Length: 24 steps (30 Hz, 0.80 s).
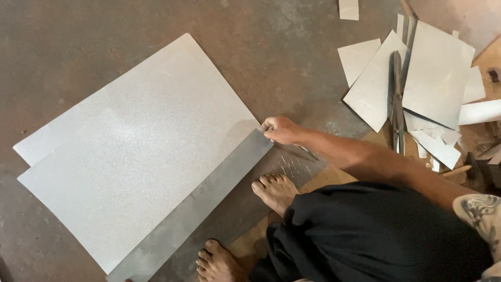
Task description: The person sits on the floor, lays a long metal strip across a galvanized sheet as a straightedge, and scribes a line along it. They then bend the sheet over the strip and fold it back and forth to snap off a cut strip, repeating the marking and bending on further sheets.
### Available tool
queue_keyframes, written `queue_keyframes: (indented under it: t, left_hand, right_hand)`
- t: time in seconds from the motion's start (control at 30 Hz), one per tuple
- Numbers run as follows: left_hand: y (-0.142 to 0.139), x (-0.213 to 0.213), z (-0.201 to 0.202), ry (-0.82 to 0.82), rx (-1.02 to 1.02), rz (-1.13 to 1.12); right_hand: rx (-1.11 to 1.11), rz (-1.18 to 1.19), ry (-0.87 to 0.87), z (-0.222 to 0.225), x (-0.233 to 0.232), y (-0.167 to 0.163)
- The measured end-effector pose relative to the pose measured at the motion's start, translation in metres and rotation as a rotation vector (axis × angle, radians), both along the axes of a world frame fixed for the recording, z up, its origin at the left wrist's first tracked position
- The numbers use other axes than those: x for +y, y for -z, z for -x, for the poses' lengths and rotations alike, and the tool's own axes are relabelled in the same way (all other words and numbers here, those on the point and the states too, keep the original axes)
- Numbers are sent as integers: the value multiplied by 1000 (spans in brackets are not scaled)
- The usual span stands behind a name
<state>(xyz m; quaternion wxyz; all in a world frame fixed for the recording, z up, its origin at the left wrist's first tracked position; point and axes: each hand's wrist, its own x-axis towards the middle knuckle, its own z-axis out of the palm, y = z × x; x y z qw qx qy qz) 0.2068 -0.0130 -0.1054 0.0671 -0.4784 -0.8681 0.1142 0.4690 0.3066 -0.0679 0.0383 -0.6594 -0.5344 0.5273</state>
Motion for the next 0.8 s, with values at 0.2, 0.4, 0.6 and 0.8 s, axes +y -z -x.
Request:
queue_keyframes:
  t: [0.2,0.4,0.6,0.8]
  left_hand:
    - [-12,8,3,39,-4,-71]
    - [1,1,4,66,-39,41]
    - [-1,12,14,54,-122,32]
    - [2,17,23,16,-216,33]
  right_hand:
    - [40,-87,2,-3,2,0]
    - [-76,-168,14,1,3,5]
    - [-48,-38,45,-3,0,3]
    - [-103,-216,-11,0,3,-10]
